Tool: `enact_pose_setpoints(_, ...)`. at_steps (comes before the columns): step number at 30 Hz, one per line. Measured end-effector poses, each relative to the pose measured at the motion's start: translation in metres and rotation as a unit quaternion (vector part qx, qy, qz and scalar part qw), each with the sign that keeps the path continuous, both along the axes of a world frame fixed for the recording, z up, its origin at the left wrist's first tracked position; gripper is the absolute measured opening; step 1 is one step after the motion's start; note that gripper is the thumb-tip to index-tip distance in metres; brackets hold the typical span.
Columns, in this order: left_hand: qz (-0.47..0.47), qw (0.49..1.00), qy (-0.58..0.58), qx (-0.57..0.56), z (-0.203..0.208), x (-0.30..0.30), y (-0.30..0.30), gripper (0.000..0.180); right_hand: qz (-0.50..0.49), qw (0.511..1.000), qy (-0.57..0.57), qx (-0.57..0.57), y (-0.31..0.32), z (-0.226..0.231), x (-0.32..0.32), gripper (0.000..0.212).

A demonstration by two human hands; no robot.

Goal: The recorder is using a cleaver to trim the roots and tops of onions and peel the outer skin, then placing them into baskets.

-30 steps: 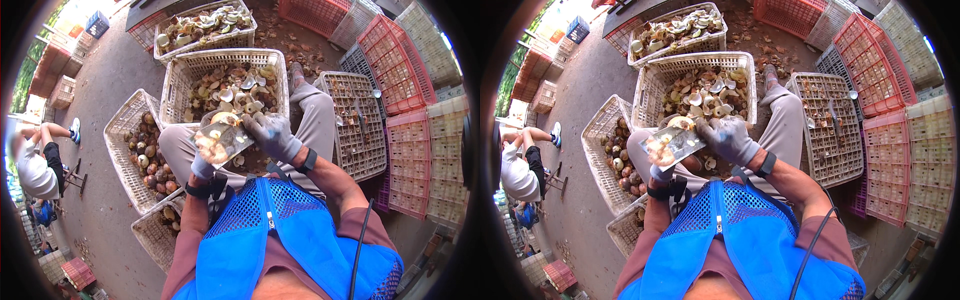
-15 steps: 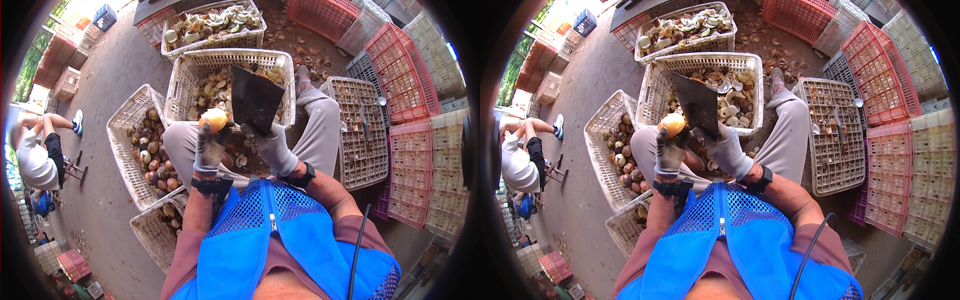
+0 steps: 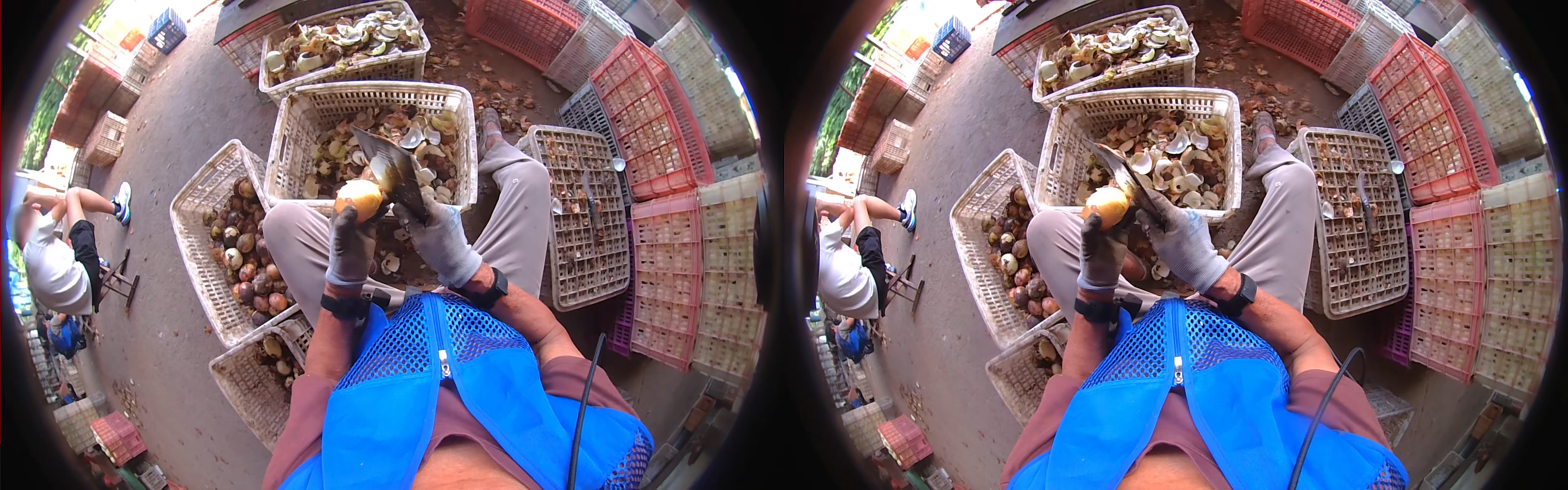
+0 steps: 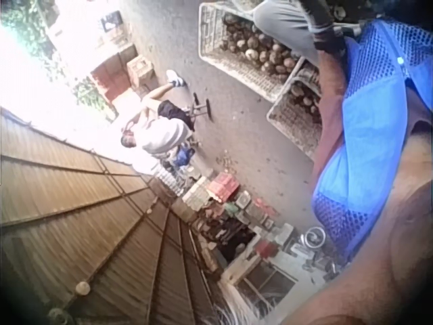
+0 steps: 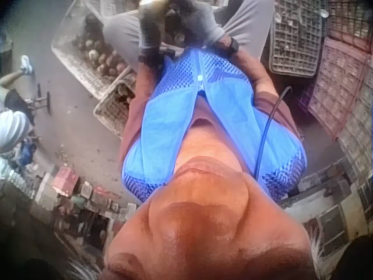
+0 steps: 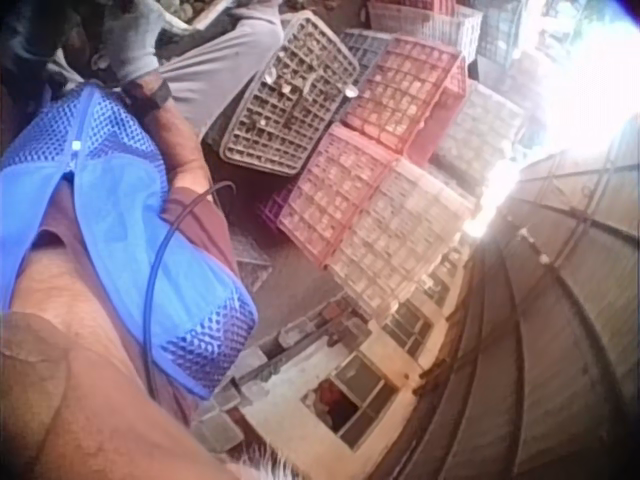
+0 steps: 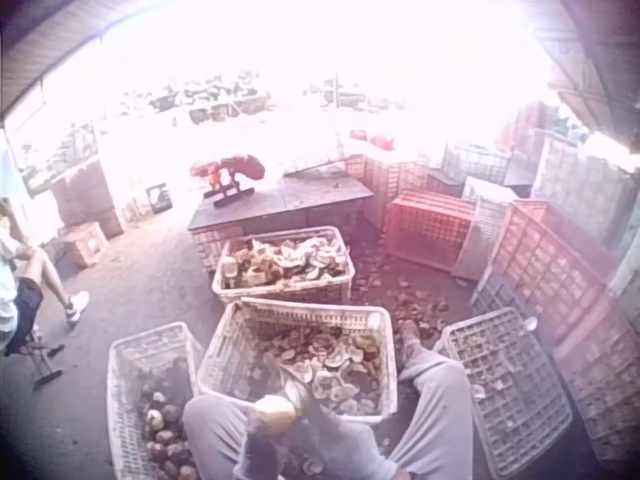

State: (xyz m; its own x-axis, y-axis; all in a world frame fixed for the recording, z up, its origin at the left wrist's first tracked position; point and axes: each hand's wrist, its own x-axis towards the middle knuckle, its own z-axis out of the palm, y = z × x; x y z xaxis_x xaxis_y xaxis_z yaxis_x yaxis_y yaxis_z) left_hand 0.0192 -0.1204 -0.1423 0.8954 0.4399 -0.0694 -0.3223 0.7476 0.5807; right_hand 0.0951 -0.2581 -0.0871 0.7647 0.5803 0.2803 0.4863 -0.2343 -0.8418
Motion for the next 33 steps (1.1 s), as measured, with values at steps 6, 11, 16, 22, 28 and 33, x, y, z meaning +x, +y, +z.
enact_pose_setpoints(6, 0.038, 0.994, 0.019, 0.098, 0.017, 0.001, -0.010, 0.063, 0.003, 0.996, -0.064, 0.062, 0.003, -0.005, -0.011, 0.044)
enact_pose_setpoints(11, 0.056, 0.987, 0.023, 0.146, 0.036, -0.003, -0.015, 0.065, 0.020, 0.991, -0.121, 0.050, 0.001, -0.014, -0.007, 0.051)
enact_pose_setpoints(16, 0.030, 0.971, 0.071, 0.227, 0.042, -0.003, -0.007, 0.071, 0.030, 0.982, -0.144, 0.119, 0.014, -0.034, 0.000, 0.048)
enact_pose_setpoints(22, 0.022, 0.969, 0.079, 0.233, 0.032, -0.002, 0.001, 0.072, 0.014, 0.995, -0.032, 0.090, 0.006, -0.034, -0.002, 0.047)
enact_pose_setpoints(28, 0.059, 0.961, 0.067, 0.263, 0.011, -0.012, -0.008, 0.059, 0.013, 0.985, -0.173, 0.011, 0.003, -0.028, -0.011, 0.059)
enact_pose_setpoints(33, -0.070, 0.976, 0.122, 0.165, 0.030, -0.011, 0.012, 0.066, -0.004, 0.997, -0.014, 0.082, 0.002, -0.023, -0.004, 0.045)
